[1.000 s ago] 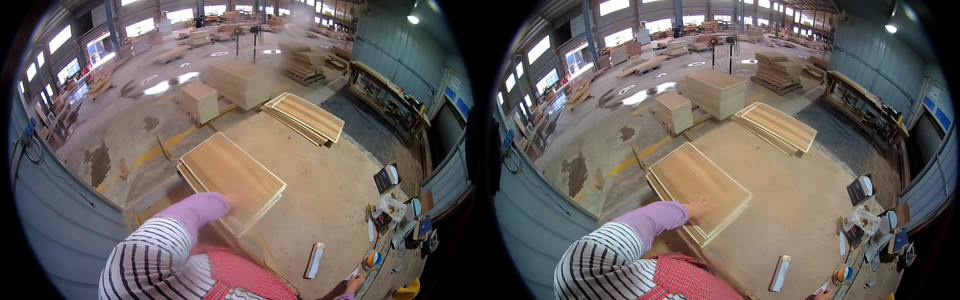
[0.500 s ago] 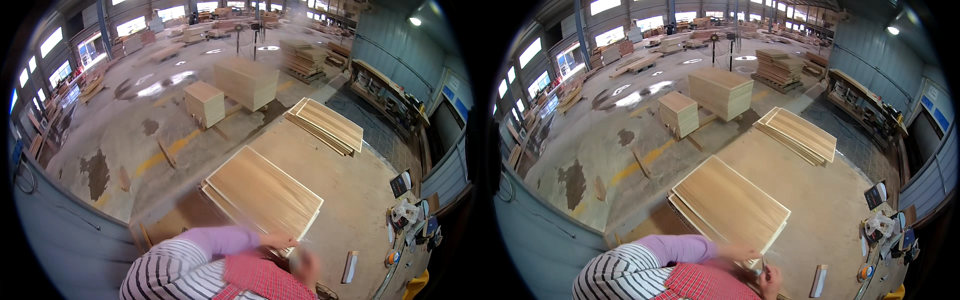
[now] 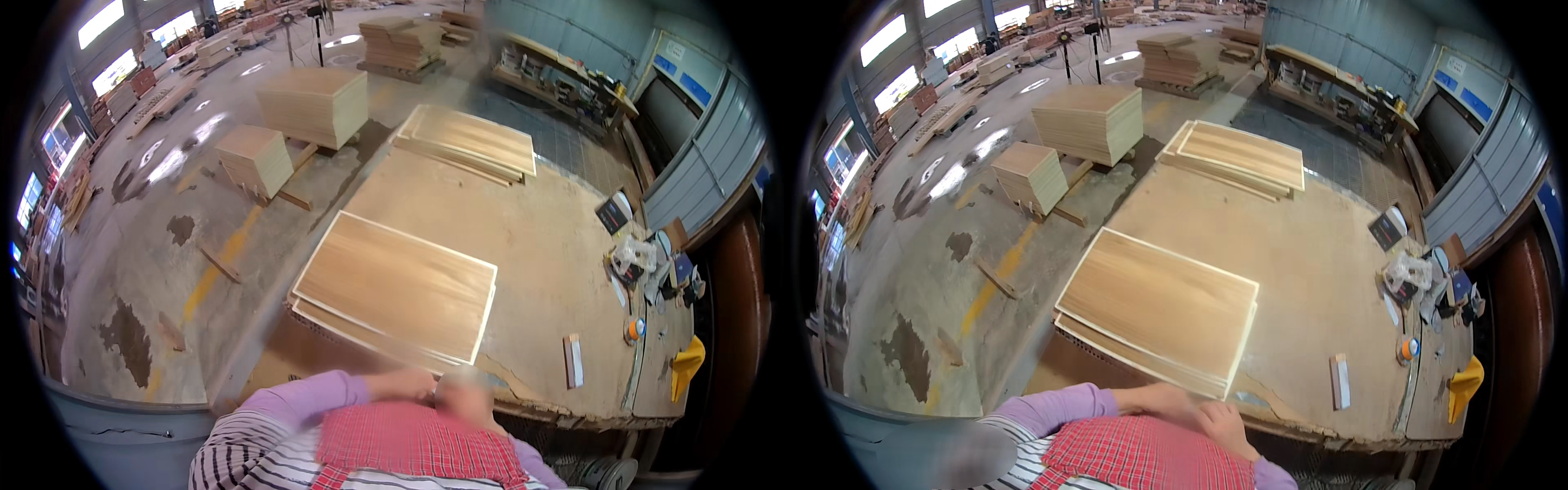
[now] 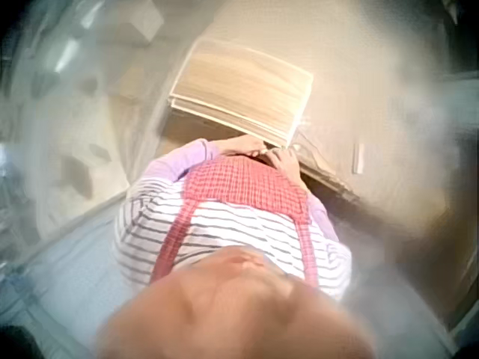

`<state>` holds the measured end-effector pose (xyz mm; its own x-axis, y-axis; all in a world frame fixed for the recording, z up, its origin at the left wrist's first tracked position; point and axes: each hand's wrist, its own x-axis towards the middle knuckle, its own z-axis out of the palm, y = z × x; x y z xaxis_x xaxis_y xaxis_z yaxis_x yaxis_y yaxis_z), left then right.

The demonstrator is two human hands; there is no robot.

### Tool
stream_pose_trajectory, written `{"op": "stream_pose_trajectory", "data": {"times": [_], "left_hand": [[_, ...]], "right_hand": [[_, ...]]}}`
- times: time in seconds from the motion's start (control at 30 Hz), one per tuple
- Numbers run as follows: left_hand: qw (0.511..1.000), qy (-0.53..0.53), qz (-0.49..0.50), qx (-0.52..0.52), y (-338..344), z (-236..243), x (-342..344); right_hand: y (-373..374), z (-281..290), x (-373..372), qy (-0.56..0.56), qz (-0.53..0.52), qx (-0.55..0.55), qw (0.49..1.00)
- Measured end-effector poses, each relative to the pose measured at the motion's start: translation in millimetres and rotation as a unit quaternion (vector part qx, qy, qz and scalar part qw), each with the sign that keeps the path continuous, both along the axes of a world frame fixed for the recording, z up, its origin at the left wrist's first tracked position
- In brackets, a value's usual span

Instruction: The person smooths the edges of rectangular wooden panels using a sanding block. They then apply a white adhesive from a bottle along the panel edges and wipe the excess with a yellow cloth. The person handles the panels one at a time, stacking them on a workbench in a workshop.

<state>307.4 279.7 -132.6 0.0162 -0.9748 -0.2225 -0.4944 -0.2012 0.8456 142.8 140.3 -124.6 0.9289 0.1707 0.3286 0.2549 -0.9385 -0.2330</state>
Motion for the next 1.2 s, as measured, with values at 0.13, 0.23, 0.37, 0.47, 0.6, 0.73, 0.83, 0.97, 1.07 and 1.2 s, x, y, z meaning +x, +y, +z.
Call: {"op": "stream_pose_trajectory", "data": {"times": [0.13,0.23,0.37,0.47,0.6,0.73,0.83,0.97,1.07,1.2], "left_hand": [[0.946,0.236,0.143,0.17,-3,33,-9],[0.997,0.016,-0.034,0.074,7,5,-9],[0.931,-0.133,0.336,-0.051,-19,-7,34],[0.847,-0.346,0.363,-0.179,-61,-35,81],[0.785,-0.49,0.364,-0.106,-86,-77,72],[0.805,-0.485,0.331,-0.076,-89,-67,67],[0.799,-0.5,0.331,-0.054,-90,-65,63],[0.797,-0.507,0.324,-0.05,-90,-61,64],[0.8,-0.504,0.321,-0.051,-88,-61,63],[0.797,-0.512,0.318,-0.044,-89,-63,63]], "right_hand": [[-9,-27,5,0.108,0.024,0.12,0.987],[-4,-10,-3,0.045,0.04,0.13,0.99],[-26,-9,-27,-0.05,-0.047,0.105,0.992],[-54,-23,-48,-0.022,-0.072,0.064,0.995],[-57,-33,-40,-0.055,-0.073,0.08,0.993],[-60,-46,-33,-0.049,-0.045,0.069,0.995],[-58,-47,-28,-0.014,-0.029,0.05,0.998],[-55,-53,-20,-0.019,-0.023,0.047,0.998],[-54,-52,-17,-0.015,-0.026,0.063,0.998],[-54,-54,-15,-0.02,-0.03,0.057,0.998]]}}
